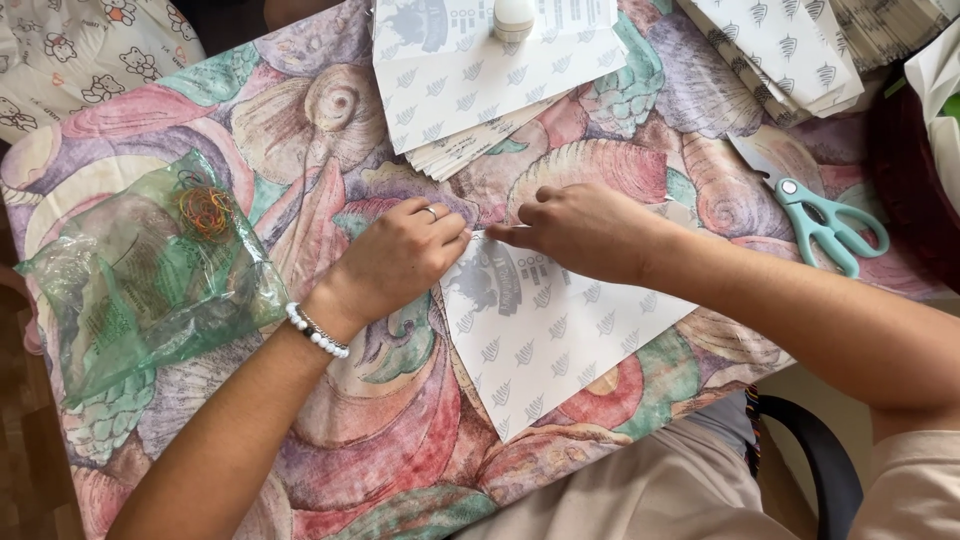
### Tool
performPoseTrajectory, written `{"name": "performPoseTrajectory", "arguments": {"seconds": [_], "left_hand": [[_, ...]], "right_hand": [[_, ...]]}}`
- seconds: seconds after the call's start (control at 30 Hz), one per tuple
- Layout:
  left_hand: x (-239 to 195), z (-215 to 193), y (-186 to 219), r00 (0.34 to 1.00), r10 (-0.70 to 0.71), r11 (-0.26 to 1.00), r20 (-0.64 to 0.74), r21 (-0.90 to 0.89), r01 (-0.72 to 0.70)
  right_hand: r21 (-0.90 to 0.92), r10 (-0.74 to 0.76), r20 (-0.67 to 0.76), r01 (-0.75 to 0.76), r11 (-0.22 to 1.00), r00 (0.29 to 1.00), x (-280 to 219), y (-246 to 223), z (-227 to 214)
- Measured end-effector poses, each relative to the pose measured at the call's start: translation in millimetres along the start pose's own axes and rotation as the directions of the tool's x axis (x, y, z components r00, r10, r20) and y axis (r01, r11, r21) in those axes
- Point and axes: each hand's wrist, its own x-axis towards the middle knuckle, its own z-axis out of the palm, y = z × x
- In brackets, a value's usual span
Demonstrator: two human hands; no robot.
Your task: Folding printed paper sheets into specific shapes on a table.
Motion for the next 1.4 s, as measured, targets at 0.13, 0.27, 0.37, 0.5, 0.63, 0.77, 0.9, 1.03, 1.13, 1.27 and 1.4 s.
{"name": "performPoseTrajectory", "arguments": {"seconds": [0.13,0.27,0.37,0.5,0.63,0.77,0.9,1.03,1.13,1.27,1.4], "left_hand": [[-2,6,2,1.000,0.011,0.995,0.003,-0.101,-0.011],[-15,1,-2,0.996,-0.055,0.992,0.064,-0.110,0.062],[-18,-6,-1,0.986,-0.130,0.987,0.101,-0.084,0.139],[-11,-17,9,0.962,-0.224,0.974,0.156,0.017,0.224],[-16,-22,17,0.937,-0.310,0.949,0.159,0.101,0.297],[14,-41,46,0.869,-0.470,0.870,0.153,-0.087,0.486],[17,-19,76,0.841,-0.480,0.862,0.250,-0.043,0.505],[12,-7,89,0.837,-0.499,0.860,0.224,0.014,0.509],[14,-7,92,0.813,-0.534,0.844,0.231,0.103,0.526],[24,-13,89,0.840,-0.487,0.872,0.239,0.076,0.484],[30,-10,71,0.860,-0.430,0.896,0.273,0.017,0.443]], "right_hand": [[0.007,0.014,-0.076,-0.014,1.000,0.997,-3,5,26],[0.044,0.016,-0.105,-0.011,0.999,0.994,-1,4,35],[0.045,0.021,-0.097,-0.016,0.999,0.995,0,6,36],[0.066,0.027,-0.037,-0.024,0.997,0.999,0,3,29],[0.105,0.035,0.021,-0.037,0.994,0.999,3,2,27],[0.052,0.022,-0.018,-0.021,0.998,1.000,-1,-1,28],[-0.007,0.007,-0.105,-0.008,1.000,0.994,-7,-2,26],[0.000,-0.005,-0.171,0.005,1.000,0.985,-16,3,34],[0.072,0.002,-0.220,0.014,0.997,0.976,-25,12,32],[0.117,0.046,-0.161,-0.027,0.993,0.986,-41,22,33],[0.237,0.119,-0.050,-0.104,0.966,0.992,-57,34,19]]}}
